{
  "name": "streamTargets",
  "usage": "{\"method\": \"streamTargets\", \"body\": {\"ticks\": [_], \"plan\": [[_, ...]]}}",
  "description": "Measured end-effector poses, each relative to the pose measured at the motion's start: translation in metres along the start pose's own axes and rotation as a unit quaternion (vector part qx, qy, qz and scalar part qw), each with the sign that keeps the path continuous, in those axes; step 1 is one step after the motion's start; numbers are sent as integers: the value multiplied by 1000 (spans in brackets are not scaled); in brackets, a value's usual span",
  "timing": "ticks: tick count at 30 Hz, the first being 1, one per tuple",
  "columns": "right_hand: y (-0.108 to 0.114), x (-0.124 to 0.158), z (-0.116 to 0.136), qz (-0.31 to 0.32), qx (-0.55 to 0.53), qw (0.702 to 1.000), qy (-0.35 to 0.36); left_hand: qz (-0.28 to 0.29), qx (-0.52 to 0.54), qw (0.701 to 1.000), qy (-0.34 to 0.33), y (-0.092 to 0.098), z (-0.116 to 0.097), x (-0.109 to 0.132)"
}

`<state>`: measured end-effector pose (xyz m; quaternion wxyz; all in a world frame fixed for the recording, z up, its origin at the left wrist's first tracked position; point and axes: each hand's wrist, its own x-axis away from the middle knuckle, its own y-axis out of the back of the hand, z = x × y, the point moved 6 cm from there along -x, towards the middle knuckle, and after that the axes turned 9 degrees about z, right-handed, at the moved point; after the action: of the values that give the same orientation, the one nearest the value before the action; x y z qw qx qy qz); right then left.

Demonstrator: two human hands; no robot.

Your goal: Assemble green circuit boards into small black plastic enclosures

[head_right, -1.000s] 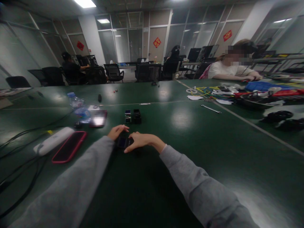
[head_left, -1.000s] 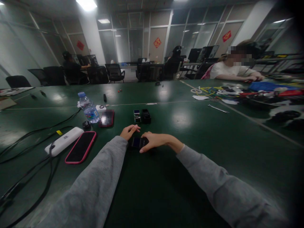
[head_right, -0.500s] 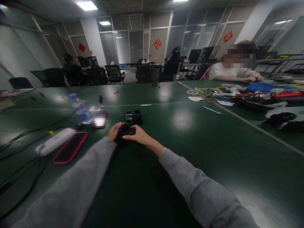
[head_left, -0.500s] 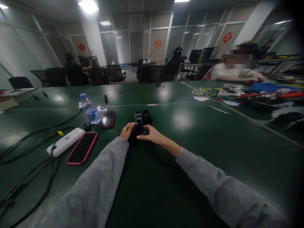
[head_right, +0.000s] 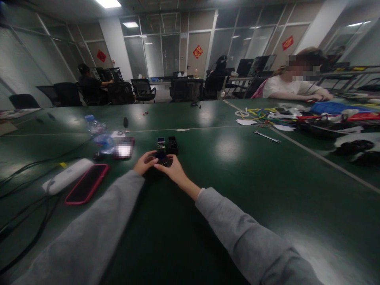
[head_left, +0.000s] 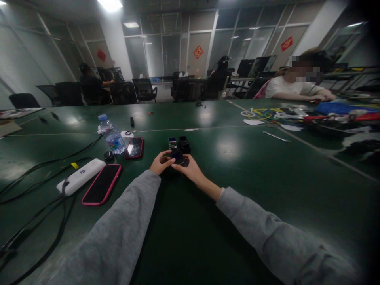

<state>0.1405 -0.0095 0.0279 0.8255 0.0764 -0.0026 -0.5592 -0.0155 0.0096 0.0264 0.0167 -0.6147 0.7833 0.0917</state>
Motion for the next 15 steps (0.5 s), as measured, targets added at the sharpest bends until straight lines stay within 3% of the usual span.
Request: {"method": "streamTargets", "body": {"ticks": [6,12,15], "plan": [[2,-3,-3,26,-43,999,-19,-12,12,1000,14,2,0,0],[8,-13,-17,117,-145,981,-58,-22,69,997,35,3,6,-1],[12,-15,-21,130,-176,973,-69,-24,100,994,39,4,9,-2]]}}
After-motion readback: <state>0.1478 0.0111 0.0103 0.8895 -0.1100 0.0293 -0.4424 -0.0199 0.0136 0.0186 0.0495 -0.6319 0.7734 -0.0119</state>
